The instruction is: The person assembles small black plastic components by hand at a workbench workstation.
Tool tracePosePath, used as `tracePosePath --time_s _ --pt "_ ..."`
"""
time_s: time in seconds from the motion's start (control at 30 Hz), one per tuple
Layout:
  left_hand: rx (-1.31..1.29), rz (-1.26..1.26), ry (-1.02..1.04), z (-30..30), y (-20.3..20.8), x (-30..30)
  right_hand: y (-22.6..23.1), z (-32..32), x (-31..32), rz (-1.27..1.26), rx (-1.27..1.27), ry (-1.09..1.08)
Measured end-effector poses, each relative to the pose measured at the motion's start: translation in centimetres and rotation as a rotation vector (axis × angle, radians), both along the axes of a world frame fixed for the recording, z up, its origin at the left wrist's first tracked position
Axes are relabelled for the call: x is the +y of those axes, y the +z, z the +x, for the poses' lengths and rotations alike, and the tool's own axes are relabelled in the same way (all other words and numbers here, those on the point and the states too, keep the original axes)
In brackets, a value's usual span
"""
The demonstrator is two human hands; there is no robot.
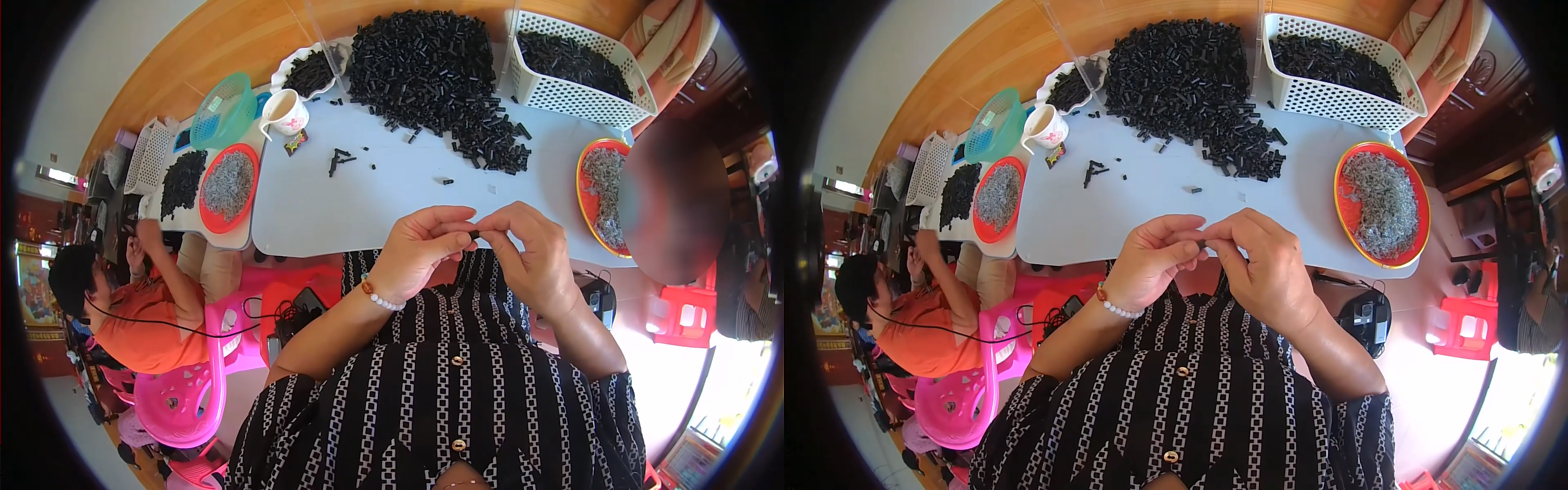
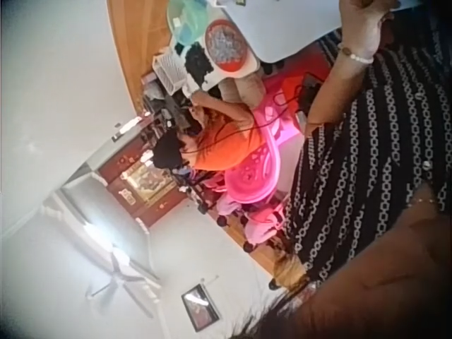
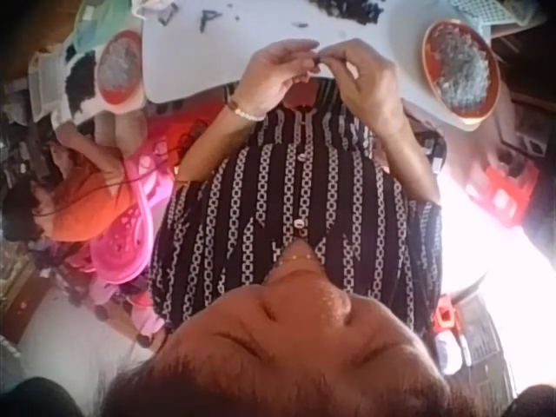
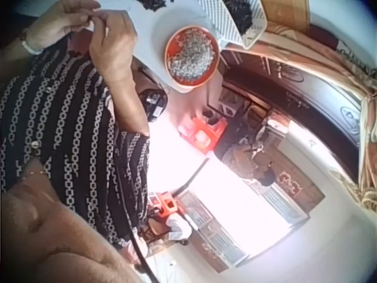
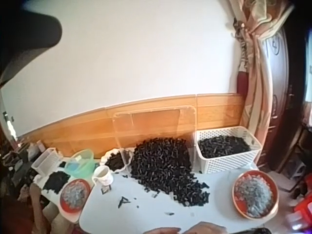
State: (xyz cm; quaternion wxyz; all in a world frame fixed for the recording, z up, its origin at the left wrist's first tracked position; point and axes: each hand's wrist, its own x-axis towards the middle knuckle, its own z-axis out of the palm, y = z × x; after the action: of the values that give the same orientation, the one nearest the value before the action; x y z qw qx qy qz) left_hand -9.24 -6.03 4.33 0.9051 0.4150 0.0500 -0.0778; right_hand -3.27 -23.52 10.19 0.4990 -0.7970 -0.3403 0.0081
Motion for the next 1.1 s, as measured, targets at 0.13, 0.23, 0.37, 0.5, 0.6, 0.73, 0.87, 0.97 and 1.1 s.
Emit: tracePosePath --time_s 0.13,0.23,0.37,0.5,0.6,0.73,0.87,0.97,1.1 --pt "0.045 -0.032 0.019 0.0 -0.4 -0.3 0.0 0.1 -0.1 -0.025 -0.014 0.048" --pt "0.05 -0.128 -0.021 0.0 -1.4 0.0 -0.1 -0.1 0.0 -0.008 0.036 0.027" --pt "0.085 -0.315 -0.119 -0.1 -2.9 0.0 -1.2 -0.4 -0.4 -0.003 0.035 0.052" --pt "0.152 -0.343 -0.195 -0.5 -3.9 -0.7 -3.2 -0.7 -0.5 0.016 -0.122 0.001" --pt "0.153 -0.323 -0.184 -0.9 -5.1 -0.7 -3.5 -0.5 -0.9 0.018 -0.017 0.075" --pt "0.172 -0.477 -0.151 -0.5 -4.9 0.0 -5.3 1.9 -1.9 0.038 0.127 -0.111" --pt "0.169 -0.592 -0.169 -0.2 -4.4 -0.1 -9.3 5.9 -2.9 -0.104 -0.015 -0.247" --pt "0.15 -0.66 -0.178 -0.2 -4.6 -0.2 -9.8 6.7 -1.6 -0.159 -0.037 -0.244" --pt "0.147 -0.695 -0.147 -0.2 -5.1 -0.1 -9.8 6.6 1.6 -0.27 -0.357 -0.17"
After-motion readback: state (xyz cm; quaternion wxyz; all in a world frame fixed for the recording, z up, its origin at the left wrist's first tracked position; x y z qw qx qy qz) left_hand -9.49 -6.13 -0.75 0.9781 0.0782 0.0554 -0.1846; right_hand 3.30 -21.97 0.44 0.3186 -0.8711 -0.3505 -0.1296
